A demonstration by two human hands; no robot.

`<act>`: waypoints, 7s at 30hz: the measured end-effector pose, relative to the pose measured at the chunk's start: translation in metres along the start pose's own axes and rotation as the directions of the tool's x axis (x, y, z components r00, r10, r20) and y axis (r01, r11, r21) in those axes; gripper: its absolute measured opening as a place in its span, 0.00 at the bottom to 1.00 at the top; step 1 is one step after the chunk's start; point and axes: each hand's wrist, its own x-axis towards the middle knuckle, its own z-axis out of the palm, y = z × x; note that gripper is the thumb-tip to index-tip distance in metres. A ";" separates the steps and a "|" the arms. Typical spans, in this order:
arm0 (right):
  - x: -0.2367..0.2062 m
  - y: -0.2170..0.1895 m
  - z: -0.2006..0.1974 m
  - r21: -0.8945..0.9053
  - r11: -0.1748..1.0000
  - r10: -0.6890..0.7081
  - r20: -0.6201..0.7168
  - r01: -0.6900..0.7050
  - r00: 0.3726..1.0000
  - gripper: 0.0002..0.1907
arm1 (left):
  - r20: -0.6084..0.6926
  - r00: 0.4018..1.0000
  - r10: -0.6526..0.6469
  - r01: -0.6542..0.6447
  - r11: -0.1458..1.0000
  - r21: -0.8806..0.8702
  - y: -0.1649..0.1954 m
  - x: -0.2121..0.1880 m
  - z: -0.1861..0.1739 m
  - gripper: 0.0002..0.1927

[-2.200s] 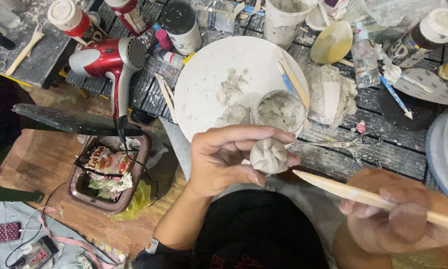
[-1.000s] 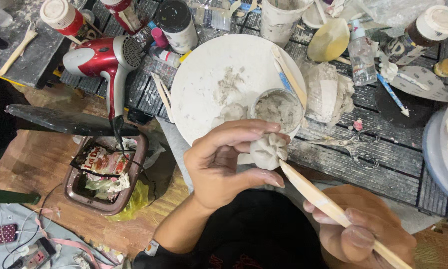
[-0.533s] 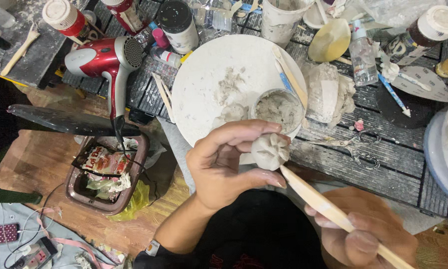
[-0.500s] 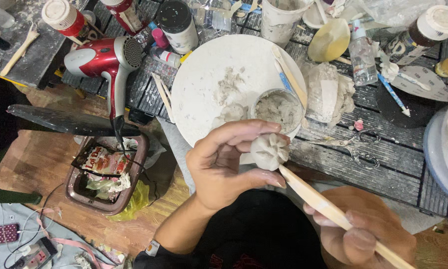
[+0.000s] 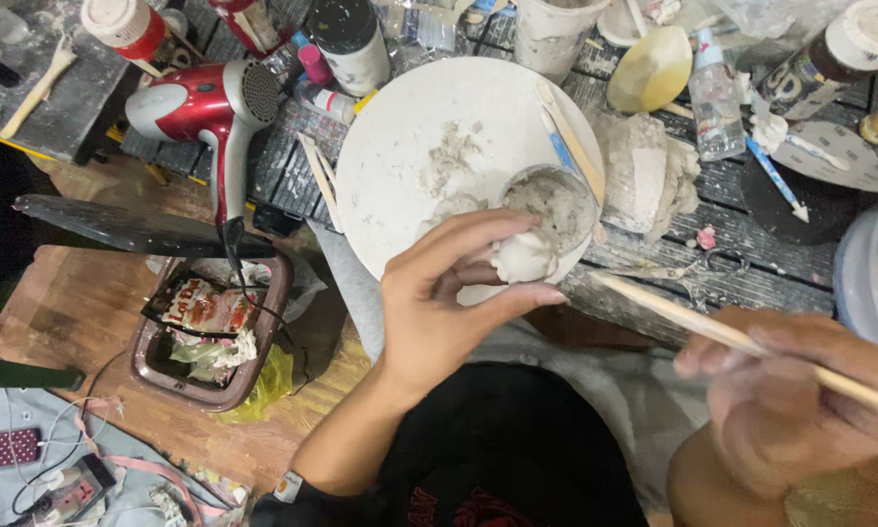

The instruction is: The person shapes a small lump of gray clay into a rounded form using a wooden modeling tool and their fingers. They repeatedly smooth the surface and refine the shape while holding the piece in their left hand.

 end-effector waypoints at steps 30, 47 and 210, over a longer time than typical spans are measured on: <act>-0.054 0.032 0.033 -0.070 0.976 -0.217 -0.198 0.207 0.956 0.10 | 0.020 0.948 -0.318 0.198 0.539 -0.819 -0.049 -0.028 0.023 0.28; -0.061 0.003 0.060 -0.004 1.000 -0.009 -0.133 0.008 0.991 0.18 | -0.144 0.984 -0.107 -0.060 0.559 -0.827 -0.045 -0.050 0.048 0.22; -0.045 -0.050 0.041 -0.334 0.894 -0.135 0.437 0.300 0.889 0.22 | 0.096 0.993 -0.069 0.113 0.330 -0.937 -0.039 -0.067 0.041 0.21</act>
